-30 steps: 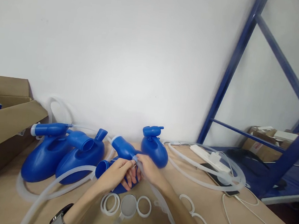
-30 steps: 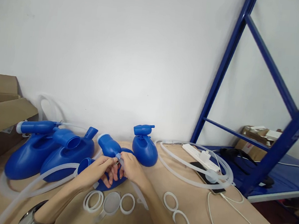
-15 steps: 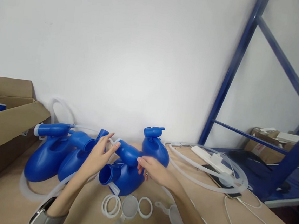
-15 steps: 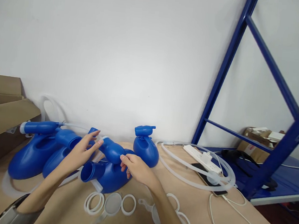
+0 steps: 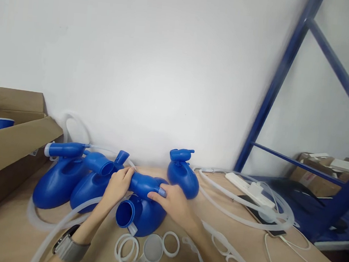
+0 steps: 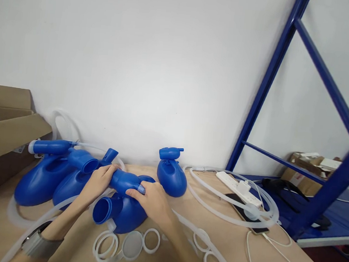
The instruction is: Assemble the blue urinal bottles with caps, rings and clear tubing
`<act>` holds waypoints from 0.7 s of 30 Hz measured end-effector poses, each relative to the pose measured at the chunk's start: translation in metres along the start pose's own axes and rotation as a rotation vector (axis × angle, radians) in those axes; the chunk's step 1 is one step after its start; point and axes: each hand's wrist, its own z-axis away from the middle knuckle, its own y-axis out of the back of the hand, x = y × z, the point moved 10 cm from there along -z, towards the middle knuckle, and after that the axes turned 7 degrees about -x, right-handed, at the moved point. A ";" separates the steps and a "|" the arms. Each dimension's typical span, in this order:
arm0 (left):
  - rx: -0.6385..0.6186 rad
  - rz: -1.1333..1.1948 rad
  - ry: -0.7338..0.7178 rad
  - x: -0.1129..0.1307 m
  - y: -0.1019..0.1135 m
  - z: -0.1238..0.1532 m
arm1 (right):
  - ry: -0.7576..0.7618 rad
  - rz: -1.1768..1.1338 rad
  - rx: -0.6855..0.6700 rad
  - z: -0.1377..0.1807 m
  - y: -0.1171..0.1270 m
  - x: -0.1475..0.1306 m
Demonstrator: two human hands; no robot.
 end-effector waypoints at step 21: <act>-0.022 0.374 0.208 -0.033 -0.029 0.001 | 0.074 0.022 -0.018 -0.004 0.005 -0.006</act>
